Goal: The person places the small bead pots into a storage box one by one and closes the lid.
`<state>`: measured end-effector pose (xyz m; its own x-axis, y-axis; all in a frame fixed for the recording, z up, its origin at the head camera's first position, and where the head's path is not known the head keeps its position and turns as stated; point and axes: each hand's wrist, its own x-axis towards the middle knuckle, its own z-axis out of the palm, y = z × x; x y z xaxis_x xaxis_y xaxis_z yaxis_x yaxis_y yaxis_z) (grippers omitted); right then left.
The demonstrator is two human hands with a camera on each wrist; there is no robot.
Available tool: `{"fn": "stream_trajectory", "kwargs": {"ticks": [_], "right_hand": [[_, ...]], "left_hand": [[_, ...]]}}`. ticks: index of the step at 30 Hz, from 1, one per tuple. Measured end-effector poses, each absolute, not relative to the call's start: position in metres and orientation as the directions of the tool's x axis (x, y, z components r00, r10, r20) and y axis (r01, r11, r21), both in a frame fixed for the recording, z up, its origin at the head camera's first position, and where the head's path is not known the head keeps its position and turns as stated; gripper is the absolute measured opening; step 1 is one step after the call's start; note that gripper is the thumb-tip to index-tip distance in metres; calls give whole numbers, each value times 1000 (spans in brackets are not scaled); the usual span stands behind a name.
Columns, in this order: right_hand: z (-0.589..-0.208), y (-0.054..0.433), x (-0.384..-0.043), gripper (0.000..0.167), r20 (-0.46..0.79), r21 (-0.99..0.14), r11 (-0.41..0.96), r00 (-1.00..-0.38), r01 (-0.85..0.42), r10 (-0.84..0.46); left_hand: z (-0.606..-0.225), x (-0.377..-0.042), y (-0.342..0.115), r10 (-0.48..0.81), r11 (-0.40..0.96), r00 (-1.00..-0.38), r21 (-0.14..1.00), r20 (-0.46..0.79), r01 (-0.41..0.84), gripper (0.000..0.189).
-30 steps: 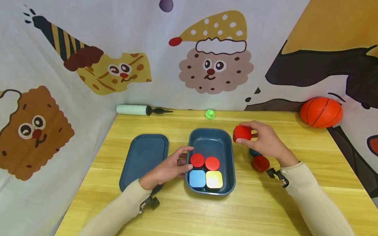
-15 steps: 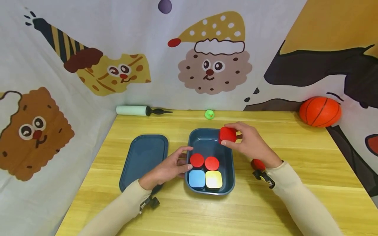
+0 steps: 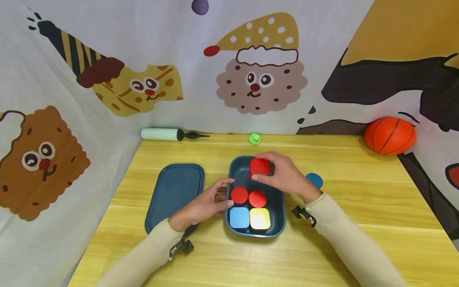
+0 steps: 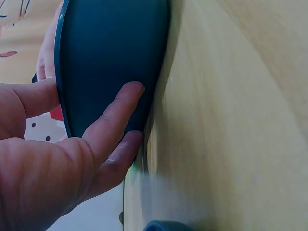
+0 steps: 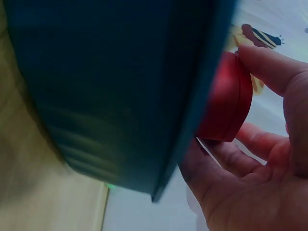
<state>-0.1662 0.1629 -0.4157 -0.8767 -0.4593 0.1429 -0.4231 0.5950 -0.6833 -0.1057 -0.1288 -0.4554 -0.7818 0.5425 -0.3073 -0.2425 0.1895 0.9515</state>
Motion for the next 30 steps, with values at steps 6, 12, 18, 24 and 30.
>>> {"fn": "stream_trajectory", "kwargs": {"ticks": [6, 12, 18, 24, 30], "right_hand": [[-424, 152, -169, 69, 113, -703, 574, -864, -419, -491], [-430, 142, -172, 66, 109, -688, 584, -857, -430, -503], [-436, 134, -172, 65, 87, -654, 612, -848, -444, -522], [-440, 129, -173, 64, 30, -602, 657, -835, -454, -550], [-446, 125, -174, 63, 7, -588, 651, -808, -480, -590]], "left_hand": [[-455, -107, -129, 549, 184, -776, 951, -310, -250, 73], [-456, -108, -129, 557, 178, -774, 953, -302, -244, 72], [-456, -107, -128, 554, 182, -776, 953, -303, -242, 71], [-456, -107, -127, 550, 191, -777, 952, -305, -239, 70], [-455, -107, -127, 550, 193, -779, 953, -301, -232, 70]]}}
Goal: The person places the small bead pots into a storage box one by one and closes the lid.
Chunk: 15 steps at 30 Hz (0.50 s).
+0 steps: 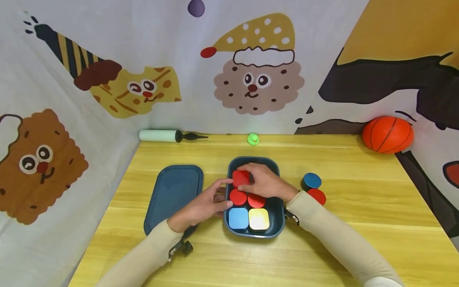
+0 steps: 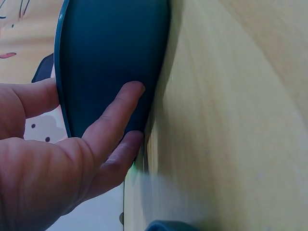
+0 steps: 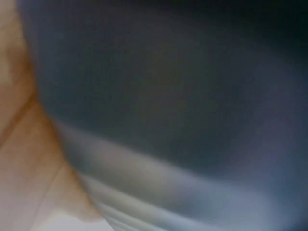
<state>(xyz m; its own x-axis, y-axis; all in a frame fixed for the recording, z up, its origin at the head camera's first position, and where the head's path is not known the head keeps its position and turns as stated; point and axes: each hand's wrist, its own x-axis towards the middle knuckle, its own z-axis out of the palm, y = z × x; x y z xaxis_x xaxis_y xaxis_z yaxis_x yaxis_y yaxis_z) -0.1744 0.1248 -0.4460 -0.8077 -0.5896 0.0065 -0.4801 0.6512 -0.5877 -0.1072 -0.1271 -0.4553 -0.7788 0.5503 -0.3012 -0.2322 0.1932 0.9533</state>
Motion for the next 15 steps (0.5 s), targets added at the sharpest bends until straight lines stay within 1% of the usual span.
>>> {"fn": "stream_trajectory", "kwargs": {"ticks": [8, 15], "right_hand": [[-448, 124, -175, 63, -15, -582, 648, -790, -492, -613], [-447, 127, -173, 57, 49, -584, 625, -791, -518, -610]], "left_hand": [[-455, -107, -128, 550, 191, -780, 954, -300, -232, 70], [-454, -106, -128, 557, 184, -776, 955, -295, -231, 70]]}}
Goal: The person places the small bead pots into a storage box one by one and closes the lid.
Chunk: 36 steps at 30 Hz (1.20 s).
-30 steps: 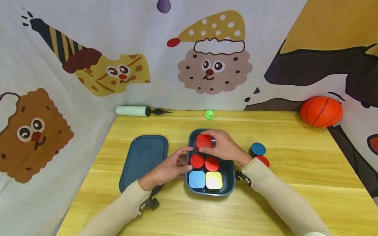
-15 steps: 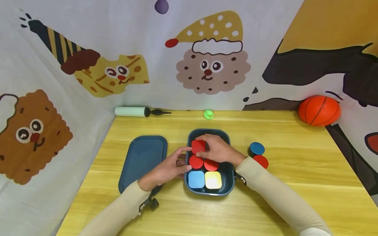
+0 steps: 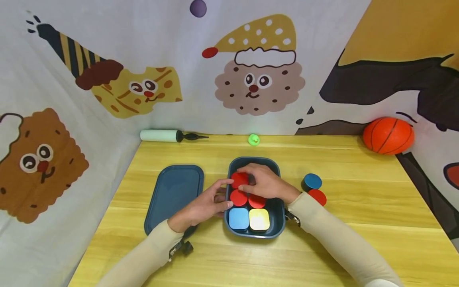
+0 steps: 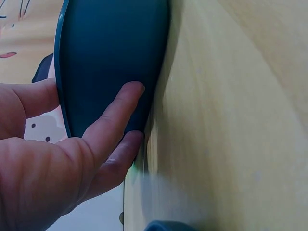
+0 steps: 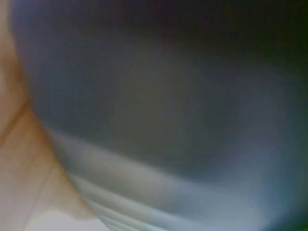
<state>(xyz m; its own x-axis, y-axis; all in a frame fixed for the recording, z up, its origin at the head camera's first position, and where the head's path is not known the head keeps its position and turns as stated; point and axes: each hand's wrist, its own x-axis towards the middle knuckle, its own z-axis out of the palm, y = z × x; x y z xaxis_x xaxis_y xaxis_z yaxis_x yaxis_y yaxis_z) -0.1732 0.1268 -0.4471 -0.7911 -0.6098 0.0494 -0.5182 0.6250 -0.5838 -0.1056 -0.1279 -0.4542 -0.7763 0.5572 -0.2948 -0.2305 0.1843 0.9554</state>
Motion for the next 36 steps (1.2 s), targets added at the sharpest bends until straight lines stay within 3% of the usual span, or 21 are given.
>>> {"fn": "stream_trajectory", "kwargs": {"ticks": [16, 28, 36], "right_hand": [[-417, 175, -157, 50, 150, -693, 549, -838, -468, -524], [-417, 237, -151, 41, 239, -659, 607, -889, -444, -391], [-427, 269, -147, 42, 219, -628, 666, -913, -402, -344]], "left_hand": [[-453, -104, -127, 536, 206, -786, 951, -308, -232, 70], [-455, -103, -128, 534, 205, -791, 953, -300, -223, 70], [-455, -103, -128, 528, 215, -794, 952, -299, -216, 70]]}}
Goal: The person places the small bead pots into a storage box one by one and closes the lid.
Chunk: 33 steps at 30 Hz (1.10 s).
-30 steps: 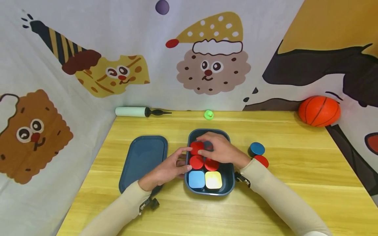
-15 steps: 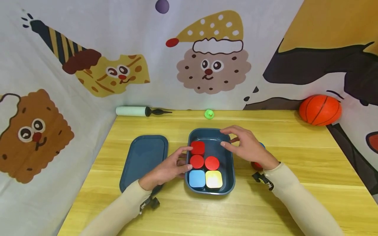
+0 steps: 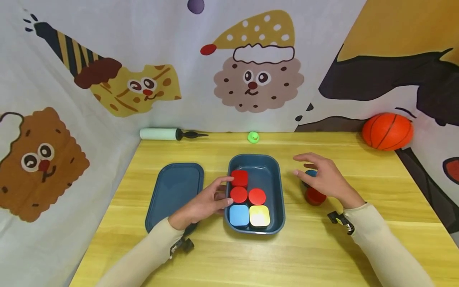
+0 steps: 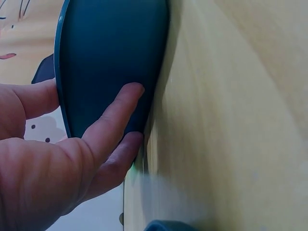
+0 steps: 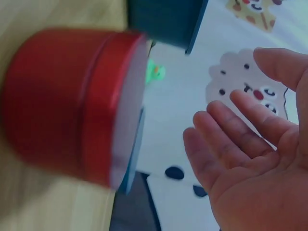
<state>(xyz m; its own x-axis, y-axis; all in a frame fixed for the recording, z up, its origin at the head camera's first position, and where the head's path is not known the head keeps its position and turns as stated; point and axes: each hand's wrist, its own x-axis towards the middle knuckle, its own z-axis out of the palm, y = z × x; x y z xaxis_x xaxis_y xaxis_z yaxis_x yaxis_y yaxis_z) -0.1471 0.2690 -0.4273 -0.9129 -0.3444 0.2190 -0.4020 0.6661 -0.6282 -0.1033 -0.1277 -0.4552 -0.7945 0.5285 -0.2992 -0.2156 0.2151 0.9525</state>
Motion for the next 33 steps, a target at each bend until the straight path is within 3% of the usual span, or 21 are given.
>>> {"fn": "stream_trajectory", "kwargs": {"ticks": [16, 33], "right_hand": [[-447, 312, -143, 58, -30, -598, 770, -953, -225, -302], [-456, 307, -143, 51, -36, -587, 774, -948, -236, -317]], "left_hand": [[-453, -106, -126, 545, 222, -785, 954, -294, -203, 68], [-457, -107, -131, 552, 219, -783, 956, -287, -196, 68]]}}
